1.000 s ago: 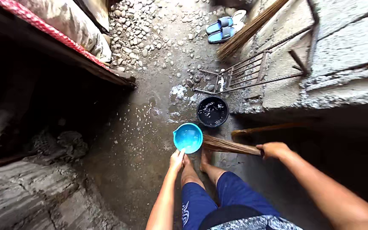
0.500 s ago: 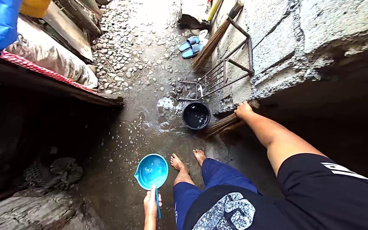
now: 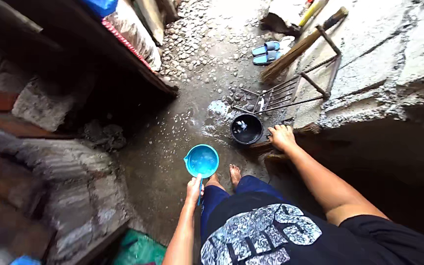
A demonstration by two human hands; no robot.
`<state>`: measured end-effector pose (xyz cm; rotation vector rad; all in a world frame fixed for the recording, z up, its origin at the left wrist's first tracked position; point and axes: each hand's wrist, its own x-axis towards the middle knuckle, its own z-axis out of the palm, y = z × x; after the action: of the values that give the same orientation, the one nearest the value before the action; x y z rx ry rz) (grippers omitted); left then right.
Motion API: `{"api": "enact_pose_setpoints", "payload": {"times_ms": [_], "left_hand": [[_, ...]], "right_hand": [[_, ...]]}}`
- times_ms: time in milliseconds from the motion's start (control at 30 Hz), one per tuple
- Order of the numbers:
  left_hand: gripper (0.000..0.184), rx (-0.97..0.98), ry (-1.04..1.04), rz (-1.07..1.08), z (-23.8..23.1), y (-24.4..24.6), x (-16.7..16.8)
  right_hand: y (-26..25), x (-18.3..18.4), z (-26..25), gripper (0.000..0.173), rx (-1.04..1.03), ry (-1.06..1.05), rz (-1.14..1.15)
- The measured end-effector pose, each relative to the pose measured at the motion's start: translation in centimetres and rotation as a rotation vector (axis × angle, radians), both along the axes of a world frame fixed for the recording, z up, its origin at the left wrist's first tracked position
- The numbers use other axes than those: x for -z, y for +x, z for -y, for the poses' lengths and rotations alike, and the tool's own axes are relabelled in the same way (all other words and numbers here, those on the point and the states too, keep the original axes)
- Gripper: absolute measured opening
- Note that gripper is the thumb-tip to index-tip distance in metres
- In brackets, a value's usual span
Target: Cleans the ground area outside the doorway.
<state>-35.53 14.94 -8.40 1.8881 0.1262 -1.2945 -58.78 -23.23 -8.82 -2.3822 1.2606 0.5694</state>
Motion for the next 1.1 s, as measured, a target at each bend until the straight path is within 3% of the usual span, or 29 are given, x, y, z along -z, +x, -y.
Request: {"api": "enact_pose_setpoints", "payload": {"times_ms": [100,167,233,333,467,667,767,867,967,1033,1100], "left_hand": [[0.041,0.109,0.038,0.009,1.0,-1.5,-1.3],[0.044,0.207,0.069,0.012,1.7,-2.3,-1.9],[0.049,0.280,0.079,0.011,2.1,-3.0,-2.1],[0.055,0.321,0.054,0.006,2.2,-4.3,-1.6],[0.054,0.262,-0.022,-0.045,2.1,-5.8,-2.6],[0.050,0.281,-0.060,0.000,0.9,-6.6,-5.1],[0.051,0.267,-0.054,0.010,0.0,-6.5,-6.2],[0.050,0.209,-0.069,0.009,-1.3,-6.6,-6.3],[0.051,0.163,-0.077,0.005,-2.9,-5.9,-6.4],[0.050,0.154,-0.081,0.005,-4.2,-5.8,-6.7],[0.050,0.157,-0.079,0.017,-5.7,-5.7,-6.9]], "right_hand": [[3.5,-1.7,-5.3,0.032,-0.097,0.053,0.316],[5.9,-2.3,-9.4,0.030,-0.305,0.043,0.583],[8.5,-3.7,-13.1,0.030,-0.559,0.168,0.687],[11.9,-4.4,-15.8,0.039,-0.806,0.383,0.314],[14.2,-2.7,-17.1,0.063,-0.792,0.321,-0.053],[14.0,-3.0,-20.3,0.070,-0.765,0.378,-0.204],[14.3,-4.3,-21.5,0.061,-0.785,0.234,-0.182],[15.7,-4.5,-22.2,0.056,-0.884,0.335,-0.167],[16.9,-4.4,-23.1,0.040,-0.997,0.175,-0.055],[17.0,-4.8,-24.6,0.043,-0.990,0.131,-0.172],[17.9,-5.4,-26.4,0.051,-0.970,0.263,-0.335]]}}
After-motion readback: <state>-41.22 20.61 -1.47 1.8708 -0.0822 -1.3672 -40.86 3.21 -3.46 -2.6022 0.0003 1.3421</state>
